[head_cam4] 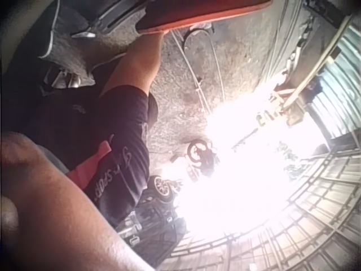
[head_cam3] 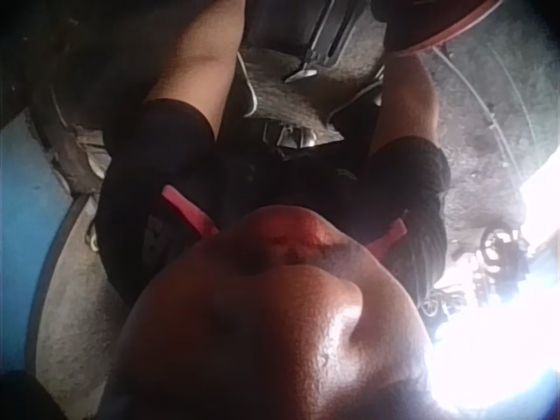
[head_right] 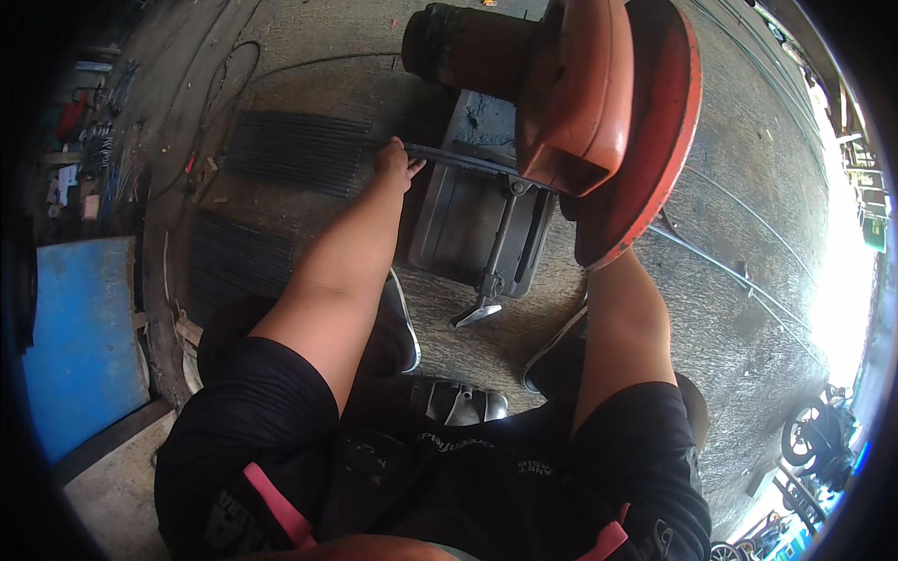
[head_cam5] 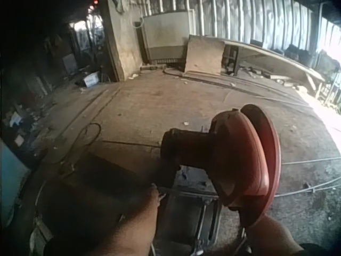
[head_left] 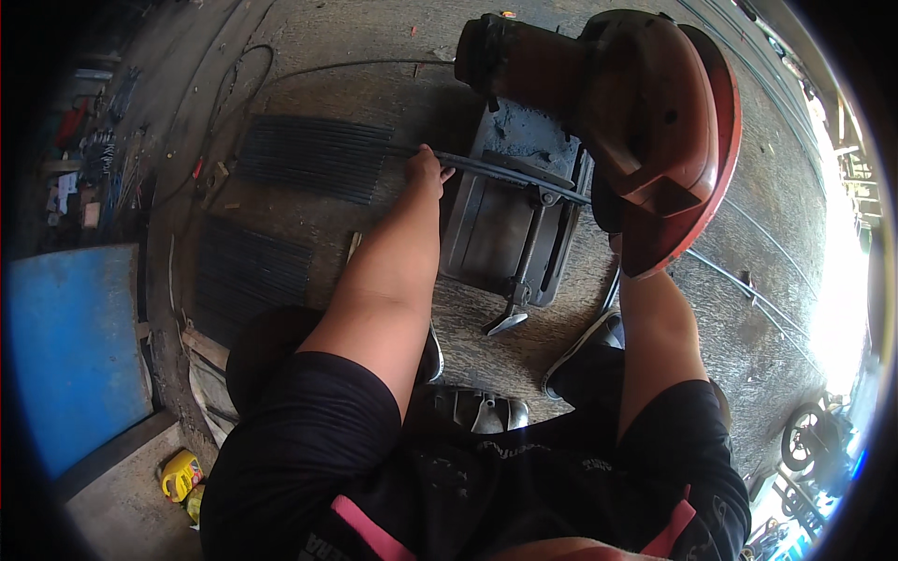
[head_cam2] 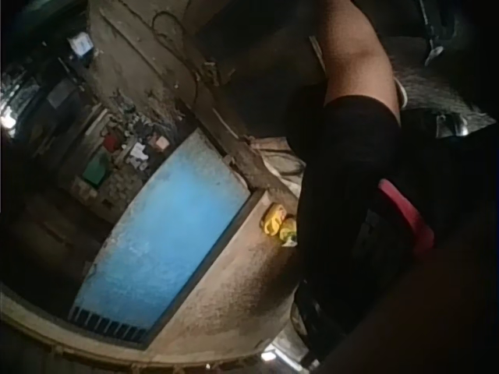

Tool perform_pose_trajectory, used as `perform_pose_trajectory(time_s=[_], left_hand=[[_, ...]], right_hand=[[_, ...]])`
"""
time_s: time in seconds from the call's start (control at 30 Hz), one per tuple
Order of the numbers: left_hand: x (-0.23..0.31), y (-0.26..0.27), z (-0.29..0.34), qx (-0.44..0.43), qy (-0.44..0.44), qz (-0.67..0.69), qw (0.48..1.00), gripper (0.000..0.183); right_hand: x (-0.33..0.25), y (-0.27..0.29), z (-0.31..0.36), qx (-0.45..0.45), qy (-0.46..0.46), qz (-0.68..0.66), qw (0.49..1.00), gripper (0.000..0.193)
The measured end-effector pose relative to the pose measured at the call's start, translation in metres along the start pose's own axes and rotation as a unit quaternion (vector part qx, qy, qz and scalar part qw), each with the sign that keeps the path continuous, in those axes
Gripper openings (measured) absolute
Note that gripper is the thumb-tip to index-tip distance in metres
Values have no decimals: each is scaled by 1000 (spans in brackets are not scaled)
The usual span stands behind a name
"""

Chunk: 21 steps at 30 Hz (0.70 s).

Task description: Cutting thin metal rods using a miter saw or chop saw.

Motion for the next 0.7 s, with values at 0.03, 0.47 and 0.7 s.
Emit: perform_pose_trajectory(time_s=[0.03, 0.47, 0.7], left_hand=[[-2, 2, 0, 3, 6, 0, 1000, 35], [-5, 7, -9, -113, 17, 14, 993, 30], [-1, 9, -14, -120, 55, -21, 991, 17]], right_hand=[[1, 0, 0, 1, 0, 1, 1000, 25], [4, 6, -1, 2, 0, 5, 1000, 26], [3, 12, 2, 3, 1, 3, 1000, 26]])
Point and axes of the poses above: each hand's wrist, its own z-axis away from the middle knuckle, its own y-axis out of the back of the hand, x = y × z, the point moved 7 cm from there along -z, towards the middle knuckle, and after that the axes turned 4 degrees about z, right-handed, at the moved point
